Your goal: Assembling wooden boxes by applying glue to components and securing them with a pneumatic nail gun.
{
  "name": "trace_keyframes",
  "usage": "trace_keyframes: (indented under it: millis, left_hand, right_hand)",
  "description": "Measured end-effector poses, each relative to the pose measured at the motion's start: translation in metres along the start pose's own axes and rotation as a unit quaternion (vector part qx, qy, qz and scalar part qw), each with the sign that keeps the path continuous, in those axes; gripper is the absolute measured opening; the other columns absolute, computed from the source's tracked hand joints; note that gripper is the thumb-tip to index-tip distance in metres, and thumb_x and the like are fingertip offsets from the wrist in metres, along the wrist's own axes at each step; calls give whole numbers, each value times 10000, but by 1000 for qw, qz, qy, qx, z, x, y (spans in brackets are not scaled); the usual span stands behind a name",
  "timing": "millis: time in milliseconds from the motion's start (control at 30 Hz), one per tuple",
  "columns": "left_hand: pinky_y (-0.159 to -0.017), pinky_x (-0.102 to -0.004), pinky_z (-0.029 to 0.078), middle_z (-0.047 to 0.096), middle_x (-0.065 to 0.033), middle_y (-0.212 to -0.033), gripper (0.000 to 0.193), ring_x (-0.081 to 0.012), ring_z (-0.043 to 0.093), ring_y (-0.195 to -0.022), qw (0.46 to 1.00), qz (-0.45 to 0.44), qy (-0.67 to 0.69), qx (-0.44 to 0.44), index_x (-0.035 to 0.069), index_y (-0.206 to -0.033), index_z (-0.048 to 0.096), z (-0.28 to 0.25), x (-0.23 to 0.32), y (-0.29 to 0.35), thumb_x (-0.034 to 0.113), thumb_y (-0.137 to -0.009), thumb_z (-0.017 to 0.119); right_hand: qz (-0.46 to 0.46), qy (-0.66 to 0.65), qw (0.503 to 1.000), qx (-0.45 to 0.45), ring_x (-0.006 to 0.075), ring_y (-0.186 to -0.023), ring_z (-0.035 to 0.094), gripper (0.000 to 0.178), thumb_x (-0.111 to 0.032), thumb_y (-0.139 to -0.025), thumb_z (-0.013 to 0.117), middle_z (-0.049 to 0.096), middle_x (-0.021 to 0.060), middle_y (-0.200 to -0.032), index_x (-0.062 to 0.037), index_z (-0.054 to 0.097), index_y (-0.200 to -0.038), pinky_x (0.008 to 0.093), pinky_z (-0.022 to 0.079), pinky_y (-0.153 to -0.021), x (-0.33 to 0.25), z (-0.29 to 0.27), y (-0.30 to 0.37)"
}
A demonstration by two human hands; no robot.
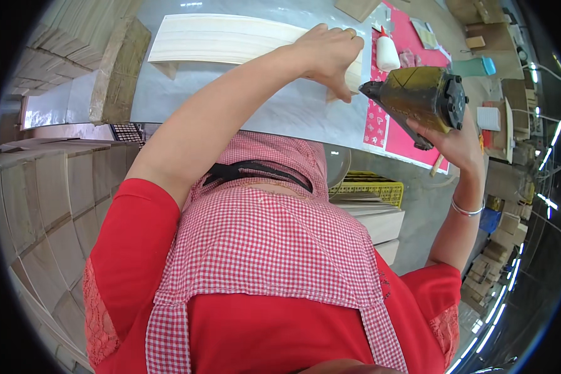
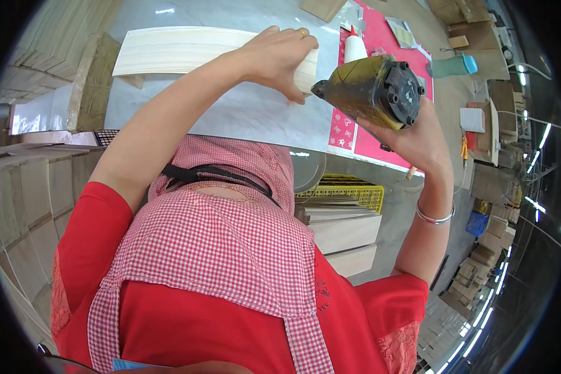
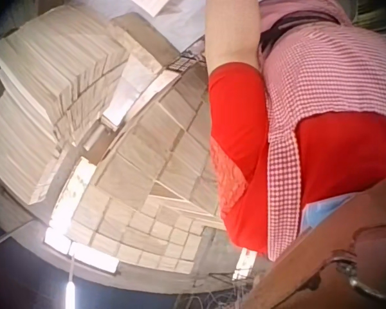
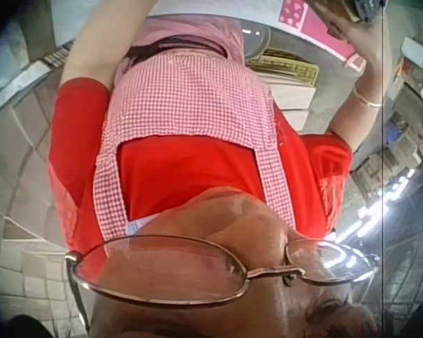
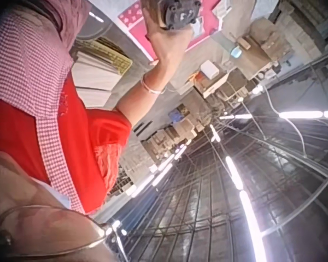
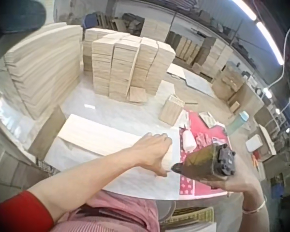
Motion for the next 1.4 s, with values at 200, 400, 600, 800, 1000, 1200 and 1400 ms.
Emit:
trace_keyframes:
  millis: [200,400,600,800,1000,1200,1400]
  left_hand:
    - [-932,-397,420,596,-150,-1145,892,-294,573,-1117,1000,-1,-4,3,-10,-1241,547,0,0,-1,395,-527,897]
    - [-938,-396,422,597,-153,-1158,890,-296,575,-1113,1000,-6,-4,3,-14,-1243,550,0,0,-1,389,-531,900]
    - [-940,-396,424,599,-156,-1151,872,-307,576,-1109,1000,0,2,7,-19,-1222,553,-2,1,-1,381,-532,904]
    - [-937,-400,416,601,-157,-1136,820,-306,576,-1096,999,-14,-41,32,-19,-1136,592,-6,-1,5,473,-545,876]
    - [-923,-403,403,634,-143,-1043,800,-285,578,-1064,997,-47,-58,6,-11,-1040,631,-6,-6,9,585,-544,829]
    - [-919,-396,399,653,-135,-984,777,-280,579,-1046,998,-46,-44,14,-2,-1025,631,-6,-7,9,566,-536,838]
    - [-914,-389,399,660,-136,-976,750,-278,588,-1018,998,-46,-41,19,1,-1004,631,-6,-7,9,547,-534,841]
  right_hand:
    - [-32,17,999,-13,119,-766,629,447,-163,-744,864,708,65,-919,16,630,-1081,313,540,-713,-6,2,-6]
    - [-44,26,999,-18,134,-806,638,436,-155,-742,866,710,76,-954,12,633,-1071,318,540,-753,-9,0,-9]
    - [-42,45,998,-34,167,-896,647,454,-121,-741,864,701,96,-1024,9,621,-1102,332,533,-816,-7,2,-13]
    - [-22,46,997,-58,161,-851,653,389,-117,-752,852,718,91,-968,12,649,-1057,332,538,-794,-4,0,-24]
    - [-25,10,1000,8,152,-840,648,382,-114,-761,844,727,86,-944,20,657,-1065,333,534,-800,5,-14,-52]
    - [-15,16,1000,4,145,-842,644,389,-136,-769,844,730,88,-963,30,659,-1068,332,533,-798,6,-13,-62]
    - [-19,24,999,-12,154,-842,650,374,-141,-779,837,733,98,-973,33,665,-1062,336,532,-802,4,-11,-68]
Point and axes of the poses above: each hand's wrist, its own y-axis away from the middle knuckle, its own z-axis out of the palm, x = y × z, the point moved 10 cm from there along -y, towards the middle knuckle
